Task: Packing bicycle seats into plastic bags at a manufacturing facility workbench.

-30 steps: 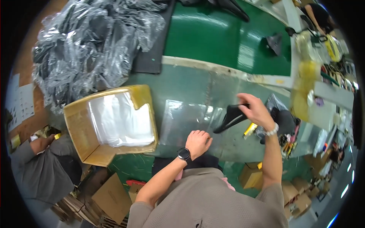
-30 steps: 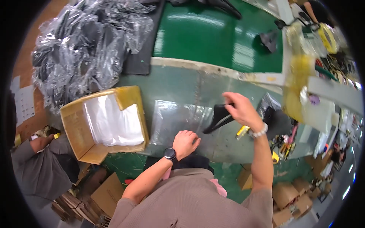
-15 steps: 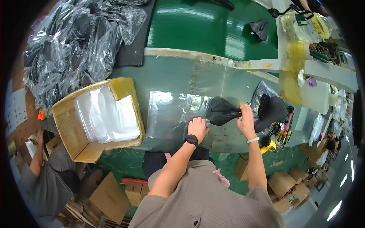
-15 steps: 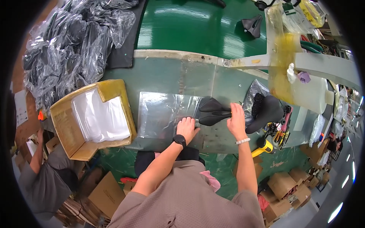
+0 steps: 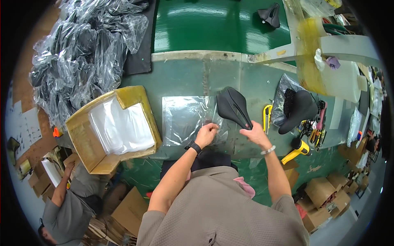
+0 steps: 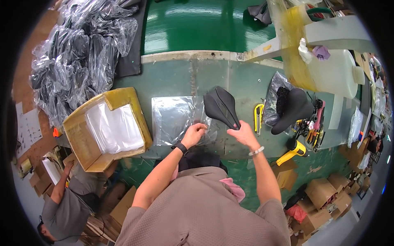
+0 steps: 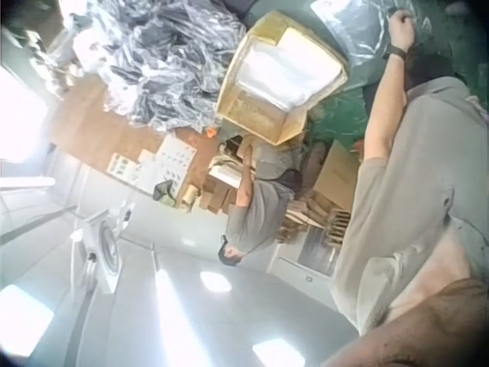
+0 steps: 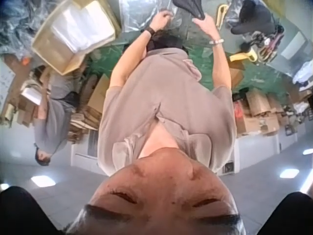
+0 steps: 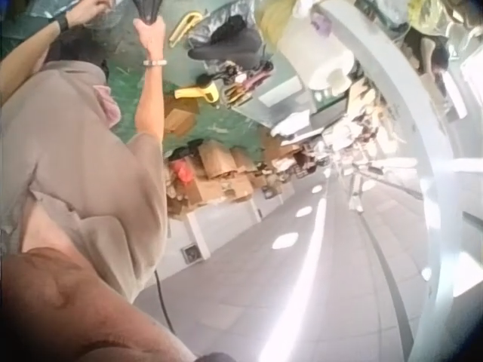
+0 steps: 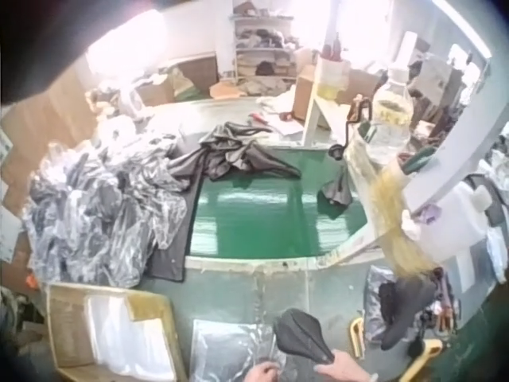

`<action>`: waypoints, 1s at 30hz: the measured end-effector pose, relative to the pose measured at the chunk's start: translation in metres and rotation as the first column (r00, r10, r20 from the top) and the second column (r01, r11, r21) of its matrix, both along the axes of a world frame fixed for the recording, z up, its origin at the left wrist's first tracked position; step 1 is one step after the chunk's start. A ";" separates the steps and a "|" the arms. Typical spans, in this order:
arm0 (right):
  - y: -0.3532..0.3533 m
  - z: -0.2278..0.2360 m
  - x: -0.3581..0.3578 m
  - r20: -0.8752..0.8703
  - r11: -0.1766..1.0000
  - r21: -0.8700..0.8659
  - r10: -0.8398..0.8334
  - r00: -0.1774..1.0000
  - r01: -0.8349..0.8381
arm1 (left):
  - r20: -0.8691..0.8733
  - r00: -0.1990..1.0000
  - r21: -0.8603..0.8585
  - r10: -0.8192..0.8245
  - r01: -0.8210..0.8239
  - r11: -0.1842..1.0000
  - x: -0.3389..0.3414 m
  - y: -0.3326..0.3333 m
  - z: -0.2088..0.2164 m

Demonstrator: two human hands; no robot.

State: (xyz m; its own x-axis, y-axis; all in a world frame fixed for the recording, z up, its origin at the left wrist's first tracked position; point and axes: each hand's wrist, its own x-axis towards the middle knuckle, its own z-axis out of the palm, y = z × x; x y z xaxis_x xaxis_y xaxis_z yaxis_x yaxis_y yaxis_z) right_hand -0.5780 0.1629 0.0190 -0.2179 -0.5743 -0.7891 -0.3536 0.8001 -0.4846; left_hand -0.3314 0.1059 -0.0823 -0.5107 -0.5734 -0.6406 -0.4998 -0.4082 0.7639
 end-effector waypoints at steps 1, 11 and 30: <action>0.000 0.009 0.017 0.044 0.994 -0.005 -0.112 0.993 0.113 | 0.010 1.000 0.052 0.021 -0.021 0.998 0.002 0.001 -0.001; 0.058 0.010 0.099 -0.461 0.891 -0.207 0.274 0.844 -0.403 | 0.083 0.735 0.390 0.673 -0.645 0.657 0.018 -0.004 0.019; 0.004 0.057 0.093 0.712 0.527 0.179 -0.652 0.260 0.831 | -0.238 0.970 -0.711 -0.057 -0.134 0.691 0.063 0.004 0.181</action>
